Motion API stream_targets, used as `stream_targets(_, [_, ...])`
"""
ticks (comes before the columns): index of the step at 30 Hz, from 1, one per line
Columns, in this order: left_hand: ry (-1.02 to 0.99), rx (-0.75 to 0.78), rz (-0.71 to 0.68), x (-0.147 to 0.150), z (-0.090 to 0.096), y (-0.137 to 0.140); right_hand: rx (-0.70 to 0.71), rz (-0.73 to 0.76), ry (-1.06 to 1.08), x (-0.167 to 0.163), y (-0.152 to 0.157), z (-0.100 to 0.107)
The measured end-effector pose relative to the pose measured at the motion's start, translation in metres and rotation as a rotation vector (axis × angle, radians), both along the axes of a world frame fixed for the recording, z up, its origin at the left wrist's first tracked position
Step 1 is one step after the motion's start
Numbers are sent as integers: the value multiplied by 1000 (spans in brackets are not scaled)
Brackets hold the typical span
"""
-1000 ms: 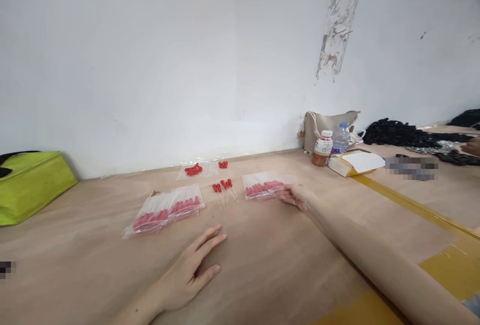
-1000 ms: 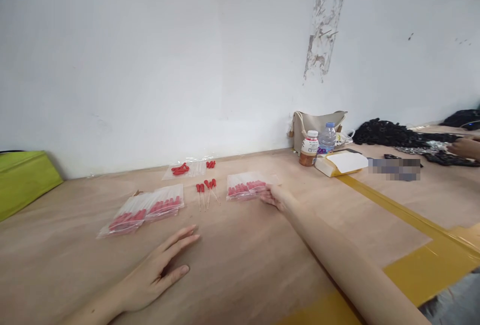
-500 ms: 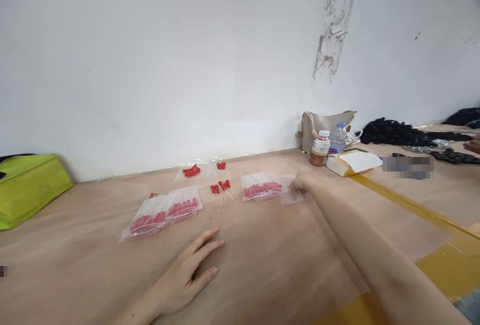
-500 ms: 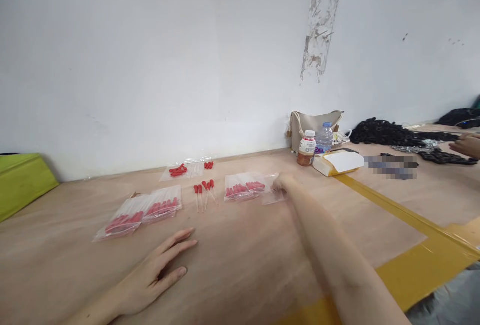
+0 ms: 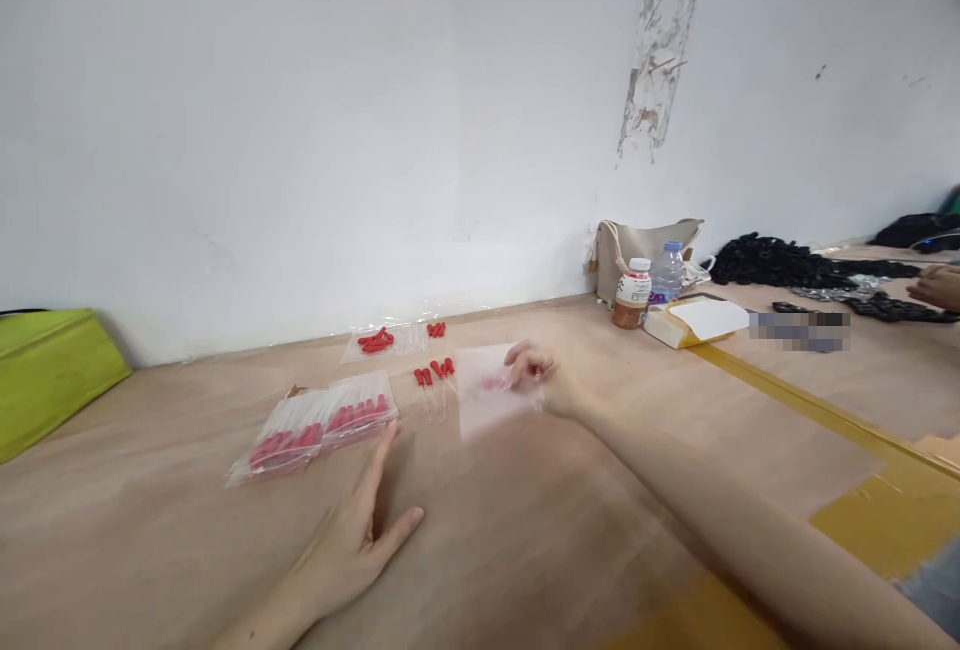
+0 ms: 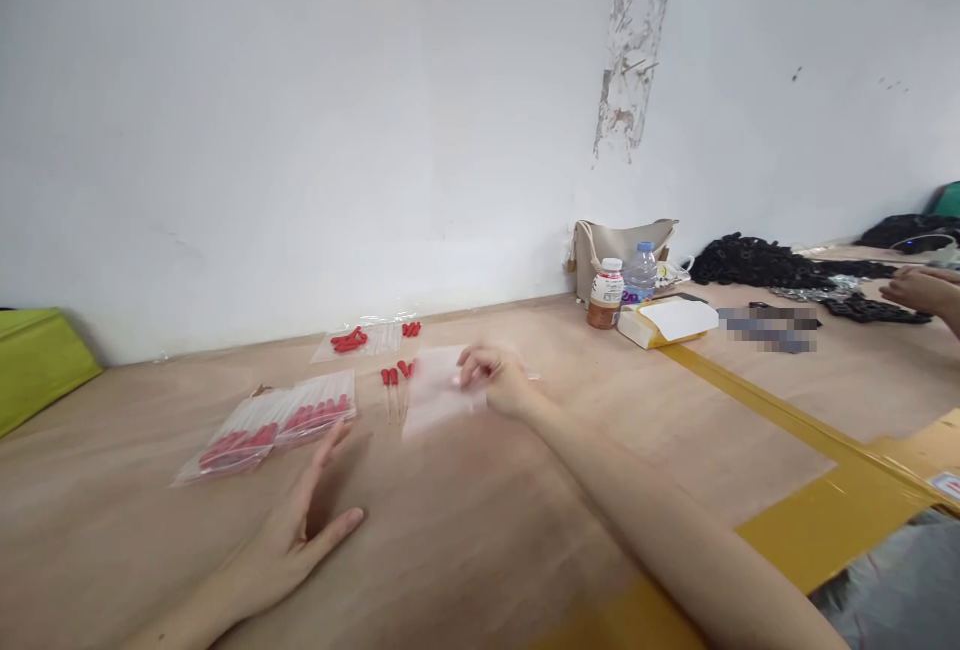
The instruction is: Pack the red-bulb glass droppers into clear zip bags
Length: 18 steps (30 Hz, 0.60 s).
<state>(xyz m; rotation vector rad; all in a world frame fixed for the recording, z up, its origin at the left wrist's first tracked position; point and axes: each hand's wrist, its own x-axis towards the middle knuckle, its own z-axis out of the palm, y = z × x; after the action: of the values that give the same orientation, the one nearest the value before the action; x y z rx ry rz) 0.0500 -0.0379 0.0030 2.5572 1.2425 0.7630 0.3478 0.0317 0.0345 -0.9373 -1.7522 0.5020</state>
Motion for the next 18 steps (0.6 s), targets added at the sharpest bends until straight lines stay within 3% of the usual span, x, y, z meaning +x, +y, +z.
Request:
stream_targets(2, [-25, 62, -10, 0, 3, 0, -98, 216, -7, -21, -12, -19])
stream_targets(5, [68, 145, -219, 2, 11, -3, -248, 506, -89, -37, -24, -37])
stream_targets(7, [193, 109, -389, 4, 17, -4, -288, 646, -188, -39, -25, -38])
stream_targets(9, [317, 4, -485, 7, 21, -5, -275, 682, -292, -37, -19, -29])
stream_targets(12, [391, -71, -465, 11, 23, -6, -248, 475, -389, -36, 1, -12])
stream_targets(15, [370, 0, -388, 17, 23, -11, -248, 64, -431, -46, 25, -3])
stream_targets(18, [321, 65, -326, 22, 23, -17, -260, -135, -453, -67, 45, -4])
